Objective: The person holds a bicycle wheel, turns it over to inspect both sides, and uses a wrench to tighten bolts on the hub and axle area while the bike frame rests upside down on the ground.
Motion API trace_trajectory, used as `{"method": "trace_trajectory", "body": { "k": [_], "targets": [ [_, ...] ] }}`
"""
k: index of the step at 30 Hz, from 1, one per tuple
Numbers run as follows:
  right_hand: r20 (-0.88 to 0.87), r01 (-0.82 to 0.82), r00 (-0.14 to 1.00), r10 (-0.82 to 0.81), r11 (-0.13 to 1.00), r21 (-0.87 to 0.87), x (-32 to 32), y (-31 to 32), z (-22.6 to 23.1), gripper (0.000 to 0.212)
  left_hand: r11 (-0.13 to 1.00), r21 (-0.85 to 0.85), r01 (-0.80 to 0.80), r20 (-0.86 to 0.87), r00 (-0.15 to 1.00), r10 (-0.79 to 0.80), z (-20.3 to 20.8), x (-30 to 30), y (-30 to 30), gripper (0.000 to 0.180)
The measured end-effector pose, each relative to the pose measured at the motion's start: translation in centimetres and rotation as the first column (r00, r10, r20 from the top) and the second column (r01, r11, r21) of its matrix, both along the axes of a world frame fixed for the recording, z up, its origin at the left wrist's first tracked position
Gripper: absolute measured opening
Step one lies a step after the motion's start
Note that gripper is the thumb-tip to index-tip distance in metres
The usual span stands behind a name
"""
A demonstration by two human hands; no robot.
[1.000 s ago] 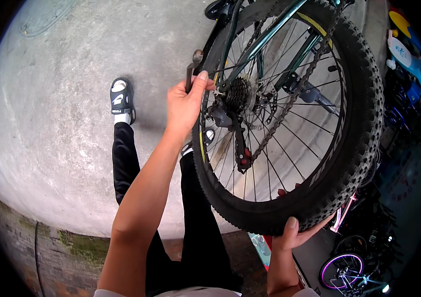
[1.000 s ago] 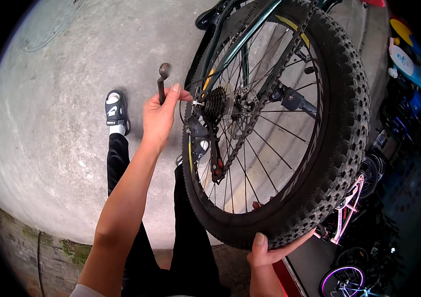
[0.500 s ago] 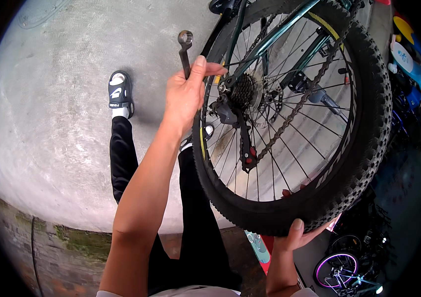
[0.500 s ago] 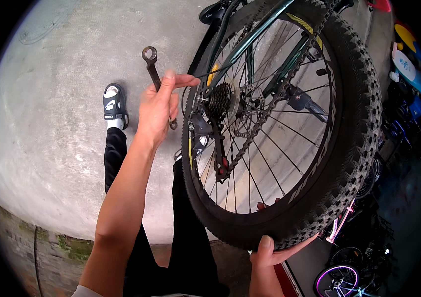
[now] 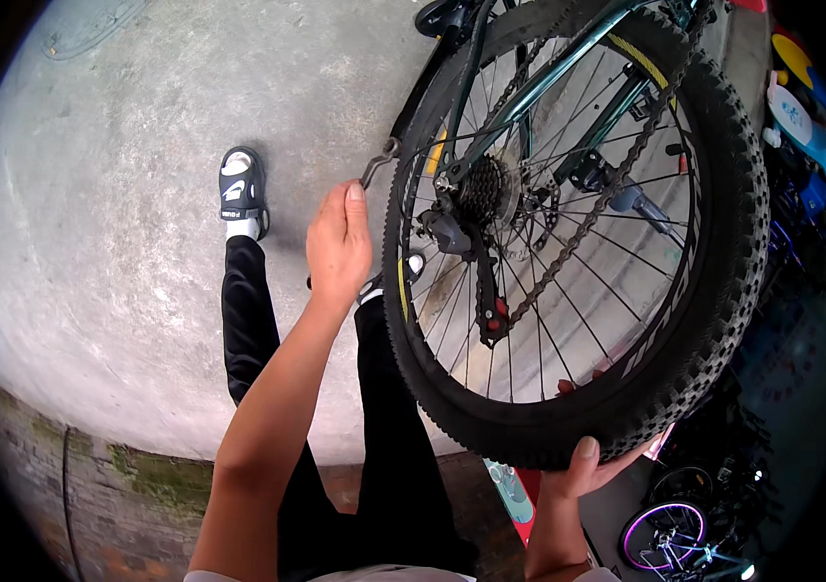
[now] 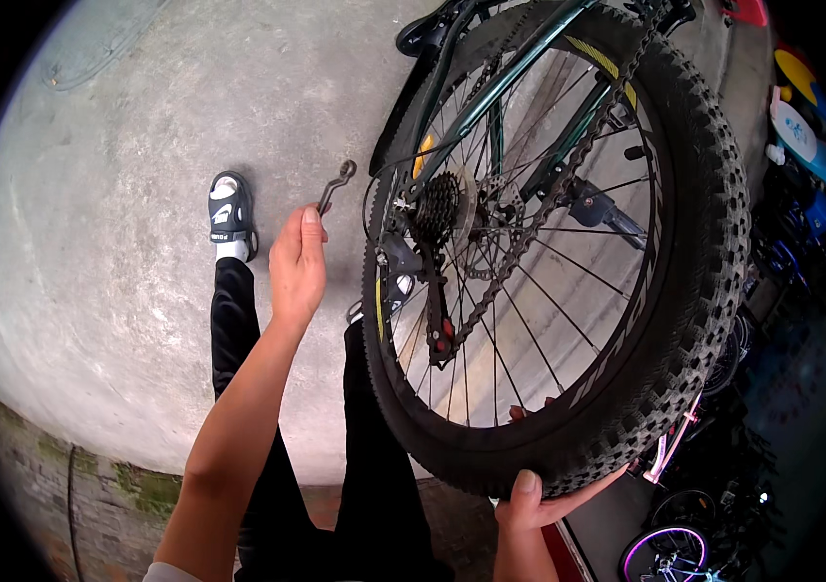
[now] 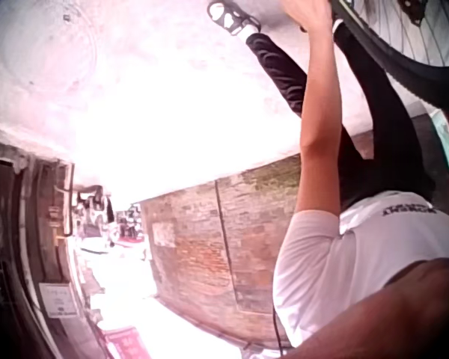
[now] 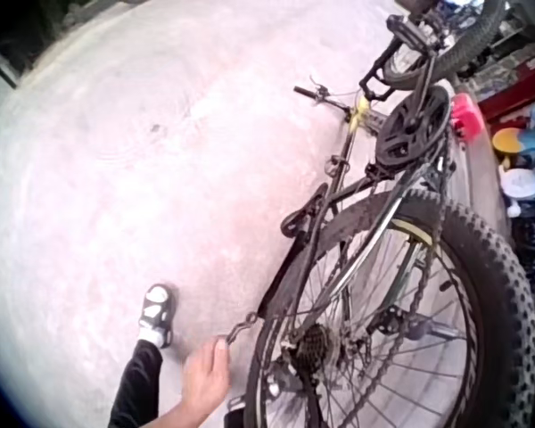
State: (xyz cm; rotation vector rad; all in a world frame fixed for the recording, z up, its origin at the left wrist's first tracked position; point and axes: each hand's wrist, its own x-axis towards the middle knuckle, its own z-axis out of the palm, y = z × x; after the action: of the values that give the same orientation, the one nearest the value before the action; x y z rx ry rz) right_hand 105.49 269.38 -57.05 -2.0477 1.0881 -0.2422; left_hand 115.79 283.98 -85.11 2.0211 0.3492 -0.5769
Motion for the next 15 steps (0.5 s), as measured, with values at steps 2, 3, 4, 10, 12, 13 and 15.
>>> {"method": "trace_trajectory", "body": {
  "k": [2, 3, 4, 10, 12, 13, 15],
  "targets": [
    [0.019, 0.010, 1.000, -0.010, 1.000, 0.003, 0.2, 0.3, 0.0, 0.114, 0.992, -0.117, 0.042, -0.043, 0.998, -0.047, 0.6, -1.4, 0.0, 0.038],
    [0.017, 0.005, 1.000, -0.005, 1.000, 0.004, 0.4, 0.3, -0.1, 0.114, 0.981, -0.192, 0.033, -0.119, 0.991, -0.057, 0.9, -1.6, -0.1, 0.030],
    [0.034, -0.001, 0.999, 0.001, 1.000, -0.018, 0.6, 0.3, -0.3, 0.106, 0.981, -0.192, 0.028, -0.122, 0.991, -0.052, 1.3, -1.9, -0.4, 0.030],
    [0.006, -0.014, 1.000, 0.014, 0.998, -0.065, 1.6, 0.5, -0.2, 0.097, 0.896, -0.393, -0.208, -0.417, 0.908, 0.028, 1.7, -2.2, -1.4, 0.014],
    [-0.008, -0.025, 1.000, 0.024, 0.997, -0.074, 1.8, 0.4, -0.1, 0.096, 0.848, -0.453, -0.274, -0.495, 0.869, 0.016, 1.5, -2.2, -1.4, 0.016],
    [-0.013, -0.029, 1.000, 0.028, 0.997, -0.071, 1.8, 0.3, -0.1, 0.096, 0.794, -0.503, -0.340, -0.565, 0.825, -0.004, 1.4, -2.1, -1.4, 0.018],
    [-0.020, -0.034, 0.999, 0.032, 0.997, -0.070, 1.9, 0.1, -0.1, 0.097, 0.774, -0.512, -0.372, -0.667, 0.740, -0.085, 0.9, -1.2, -0.8, 0.021]
  ]
}}
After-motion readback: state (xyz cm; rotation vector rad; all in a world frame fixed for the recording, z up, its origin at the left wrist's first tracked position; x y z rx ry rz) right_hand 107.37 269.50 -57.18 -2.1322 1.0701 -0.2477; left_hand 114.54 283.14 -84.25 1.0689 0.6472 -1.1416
